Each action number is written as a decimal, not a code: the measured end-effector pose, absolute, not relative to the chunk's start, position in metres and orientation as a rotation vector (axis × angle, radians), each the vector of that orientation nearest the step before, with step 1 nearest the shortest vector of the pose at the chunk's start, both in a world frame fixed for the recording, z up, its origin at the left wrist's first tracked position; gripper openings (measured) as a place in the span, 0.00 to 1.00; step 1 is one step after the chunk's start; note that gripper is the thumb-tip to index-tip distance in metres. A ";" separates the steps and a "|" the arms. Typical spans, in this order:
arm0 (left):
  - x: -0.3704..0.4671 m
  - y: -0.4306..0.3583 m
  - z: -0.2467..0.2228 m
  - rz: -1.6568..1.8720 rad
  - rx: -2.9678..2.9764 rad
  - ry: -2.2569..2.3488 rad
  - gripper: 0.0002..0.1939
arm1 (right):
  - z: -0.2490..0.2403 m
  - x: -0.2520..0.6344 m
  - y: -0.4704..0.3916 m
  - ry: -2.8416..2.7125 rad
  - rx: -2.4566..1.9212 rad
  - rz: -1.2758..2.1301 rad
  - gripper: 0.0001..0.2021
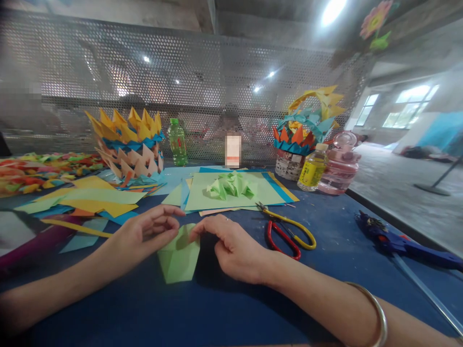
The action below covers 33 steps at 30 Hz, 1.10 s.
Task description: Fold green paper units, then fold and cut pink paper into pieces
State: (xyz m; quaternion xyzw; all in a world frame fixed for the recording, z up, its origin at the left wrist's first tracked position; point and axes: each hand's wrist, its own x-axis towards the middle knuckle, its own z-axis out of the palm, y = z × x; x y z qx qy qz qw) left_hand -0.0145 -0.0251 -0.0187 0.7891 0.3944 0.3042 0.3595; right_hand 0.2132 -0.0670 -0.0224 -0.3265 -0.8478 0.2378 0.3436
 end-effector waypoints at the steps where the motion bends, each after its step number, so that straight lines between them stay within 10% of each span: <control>1: -0.015 -0.024 -0.019 0.790 2.005 1.021 0.13 | -0.023 0.213 -0.067 -2.214 -0.819 0.590 0.28; 11: -0.014 -0.022 -0.025 0.792 2.027 0.967 0.10 | -0.020 0.211 -0.071 -2.273 -0.769 0.022 0.03; 23: -0.017 -0.052 -0.009 0.768 2.660 0.794 0.09 | -0.020 0.204 -0.079 -2.413 -0.710 -0.223 0.07; 33: -0.019 -0.049 -0.017 0.566 2.704 0.631 0.08 | -0.020 0.207 -0.077 -2.459 -0.780 0.208 0.05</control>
